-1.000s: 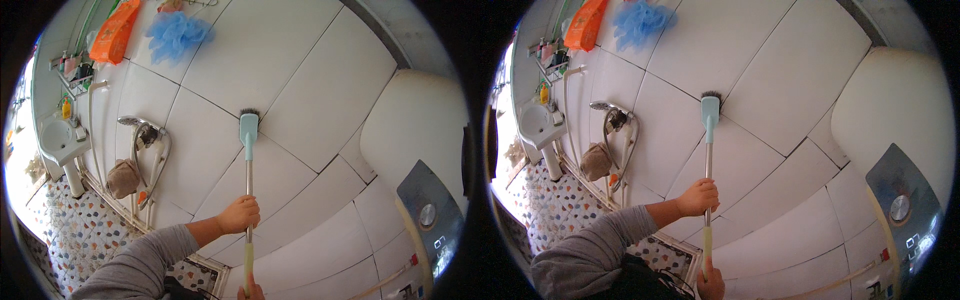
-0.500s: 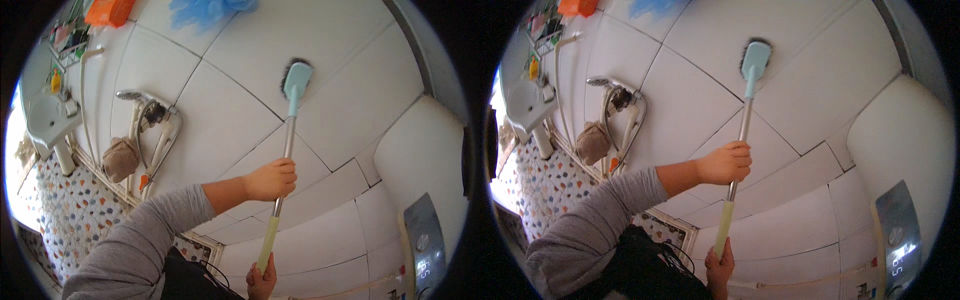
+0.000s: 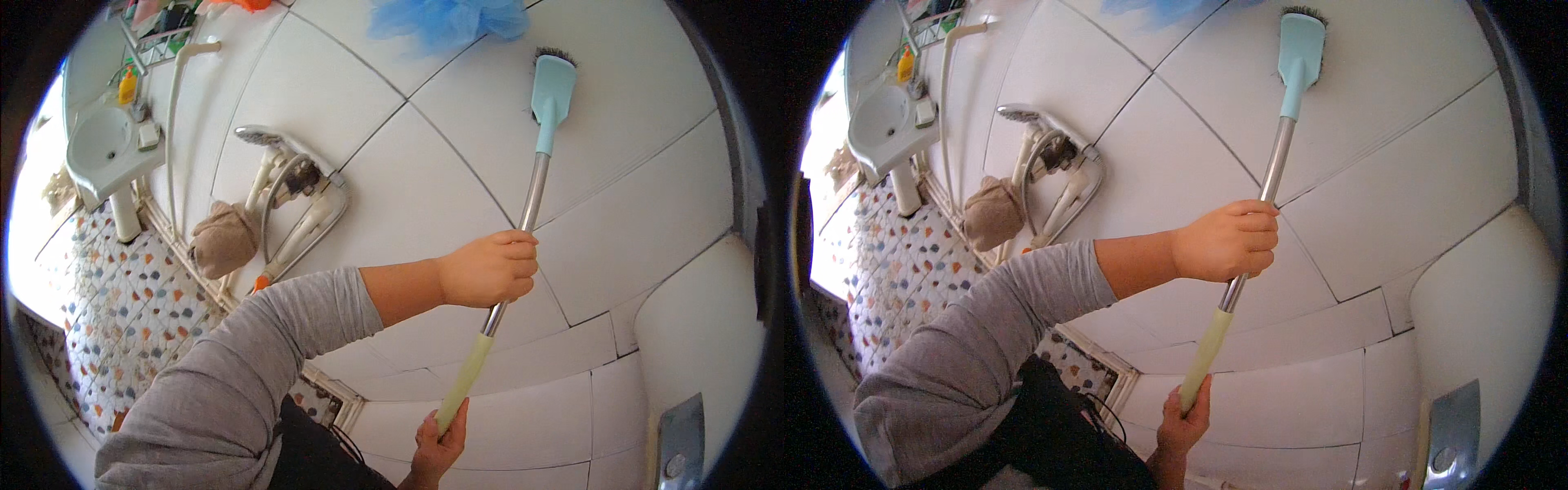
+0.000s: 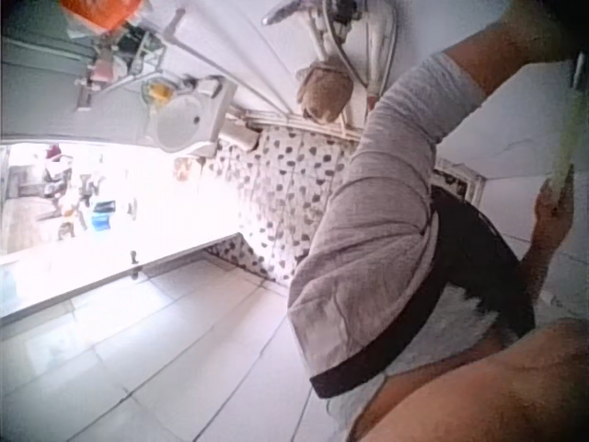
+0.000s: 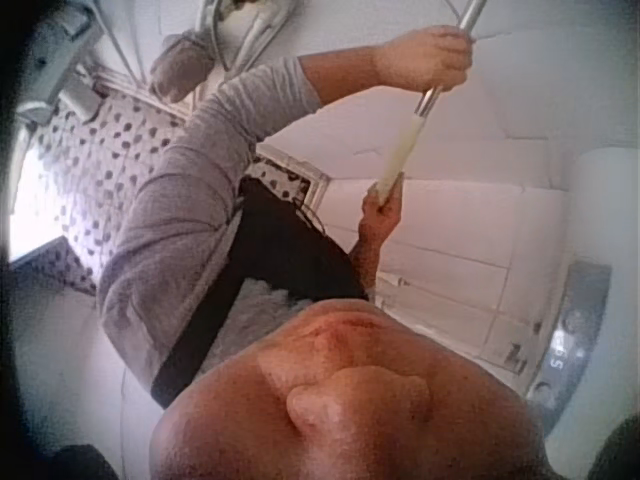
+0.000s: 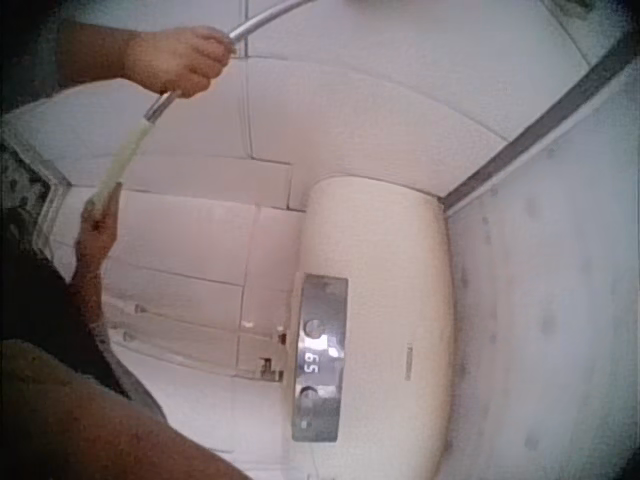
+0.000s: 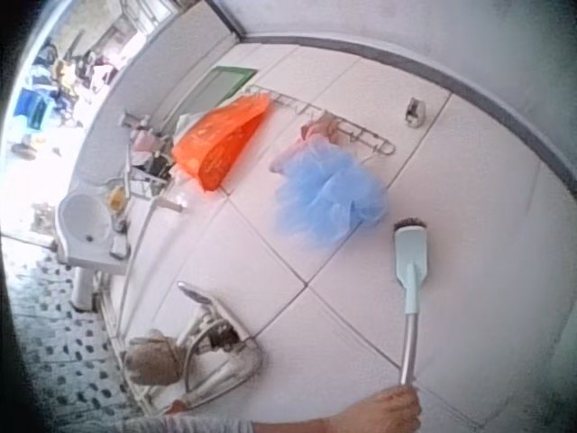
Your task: The person scrubs the tiled walls of a bathroom using a long-handled brush. They move around the room to reach different sections, including areas near the ceiling, pipes, and a water heater, and briefly rinse the brush head under the shower faucet.
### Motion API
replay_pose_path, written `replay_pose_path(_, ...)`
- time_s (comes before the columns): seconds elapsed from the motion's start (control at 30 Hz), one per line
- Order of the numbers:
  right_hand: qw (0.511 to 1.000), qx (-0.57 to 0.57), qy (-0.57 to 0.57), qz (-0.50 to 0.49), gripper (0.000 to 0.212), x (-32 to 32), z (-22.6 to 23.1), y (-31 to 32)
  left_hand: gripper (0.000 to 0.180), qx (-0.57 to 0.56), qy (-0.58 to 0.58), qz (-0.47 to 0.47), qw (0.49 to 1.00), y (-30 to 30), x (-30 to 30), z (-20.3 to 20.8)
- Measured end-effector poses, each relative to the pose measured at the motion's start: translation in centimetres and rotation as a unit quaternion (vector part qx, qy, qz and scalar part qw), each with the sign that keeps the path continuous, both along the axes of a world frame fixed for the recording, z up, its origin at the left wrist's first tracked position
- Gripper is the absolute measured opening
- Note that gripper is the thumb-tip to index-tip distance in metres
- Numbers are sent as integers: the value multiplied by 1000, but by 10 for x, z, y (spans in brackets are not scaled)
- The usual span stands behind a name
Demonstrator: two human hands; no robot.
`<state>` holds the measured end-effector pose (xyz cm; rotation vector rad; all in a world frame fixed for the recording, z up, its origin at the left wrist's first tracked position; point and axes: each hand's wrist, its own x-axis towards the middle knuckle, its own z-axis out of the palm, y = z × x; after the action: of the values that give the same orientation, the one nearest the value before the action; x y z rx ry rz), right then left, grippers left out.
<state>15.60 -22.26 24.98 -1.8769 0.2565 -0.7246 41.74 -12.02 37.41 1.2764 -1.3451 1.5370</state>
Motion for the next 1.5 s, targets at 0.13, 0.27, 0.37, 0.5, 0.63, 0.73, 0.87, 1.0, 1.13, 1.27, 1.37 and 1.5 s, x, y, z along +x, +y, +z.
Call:
replay_pose_path(0.13,999,-4,39,16,62,-25,-13,-27,14,-5,38,16,999,-6,-15,-33)
replay_pose_path(0.27,995,13,98,-8,58,-51,-16,-31,13,17,86,43,995,-16,-38,-69)
replay_pose_path(0.37,986,27,163,-25,56,-69,-32,-36,13,57,118,75,989,-18,-54,-101)
replay_pose_path(0.5,981,39,191,-10,54,-87,-48,-44,13,87,162,98,978,-18,-75,-135)
replay_pose_path(0.63,973,11,232,-15,52,-113,-52,-63,13,137,209,105,963,-31,-94,-159)
replay_pose_path(0.73,965,-24,262,-21,52,-125,-53,-71,12,205,215,127,946,-35,-103,-182)
replay_pose_path(0.87,955,-61,287,-34,55,-140,-52,-75,11,323,255,118,904,-45,-118,-210)
replay_pose_path(1.0,938,-114,320,-69,55,-145,-44,-59,9,367,268,93,886,-62,-128,-238)
replay_pose_path(1.13,908,-220,352,-49,49,-163,-46,-65,7,391,274,92,874,-70,-128,-265)
replay_pose_path(1.27,883,-317,343,-39,40,-178,-12,-63,11,458,306,92,829,-72,-135,-240)
replay_pose_path(1.37,825,-413,378,-80,40,-179,5,-66,11,321,289,14,902,-63,-130,-206)
replay_pose_path(1.5,762,-578,277,-97,39,-159,3,-73,8,263,243,29,933,-64,-123,-174)
